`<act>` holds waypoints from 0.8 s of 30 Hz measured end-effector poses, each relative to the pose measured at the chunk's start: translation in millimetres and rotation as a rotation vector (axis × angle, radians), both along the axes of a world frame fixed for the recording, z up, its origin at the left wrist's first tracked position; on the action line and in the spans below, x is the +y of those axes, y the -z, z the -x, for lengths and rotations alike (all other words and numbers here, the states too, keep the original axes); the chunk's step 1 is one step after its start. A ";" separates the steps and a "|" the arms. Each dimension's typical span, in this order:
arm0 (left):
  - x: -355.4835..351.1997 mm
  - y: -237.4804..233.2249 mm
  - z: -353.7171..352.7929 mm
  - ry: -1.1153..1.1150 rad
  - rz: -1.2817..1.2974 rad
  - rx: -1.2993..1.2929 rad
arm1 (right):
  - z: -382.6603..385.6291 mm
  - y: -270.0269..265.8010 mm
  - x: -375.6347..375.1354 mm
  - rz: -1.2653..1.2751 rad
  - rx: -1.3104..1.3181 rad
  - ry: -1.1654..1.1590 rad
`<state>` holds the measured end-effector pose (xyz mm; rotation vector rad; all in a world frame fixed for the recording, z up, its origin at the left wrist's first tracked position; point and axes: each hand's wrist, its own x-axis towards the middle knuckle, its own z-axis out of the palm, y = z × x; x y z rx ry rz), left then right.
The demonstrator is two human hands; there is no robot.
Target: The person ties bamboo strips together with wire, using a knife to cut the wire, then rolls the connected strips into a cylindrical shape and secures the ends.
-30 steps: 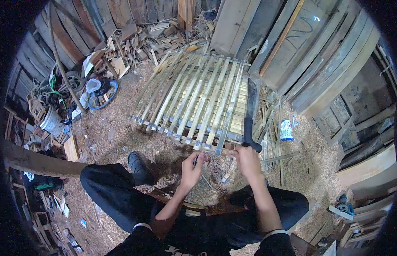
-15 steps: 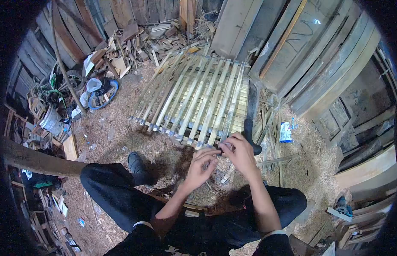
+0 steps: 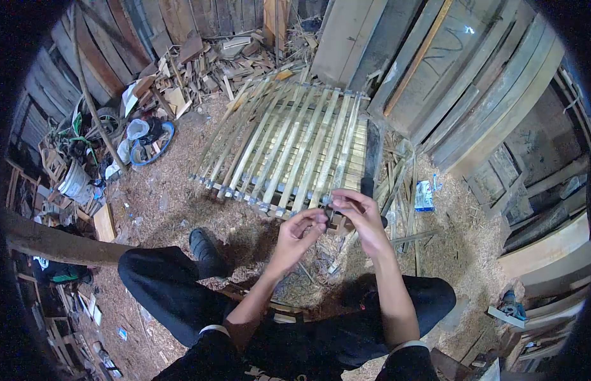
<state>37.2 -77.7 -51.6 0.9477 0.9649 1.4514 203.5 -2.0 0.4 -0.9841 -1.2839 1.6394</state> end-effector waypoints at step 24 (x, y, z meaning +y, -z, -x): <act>22.8 -2.8 3.8 -0.261 -0.053 -0.175 | 15.2 6.1 1.9 -0.067 -0.046 0.155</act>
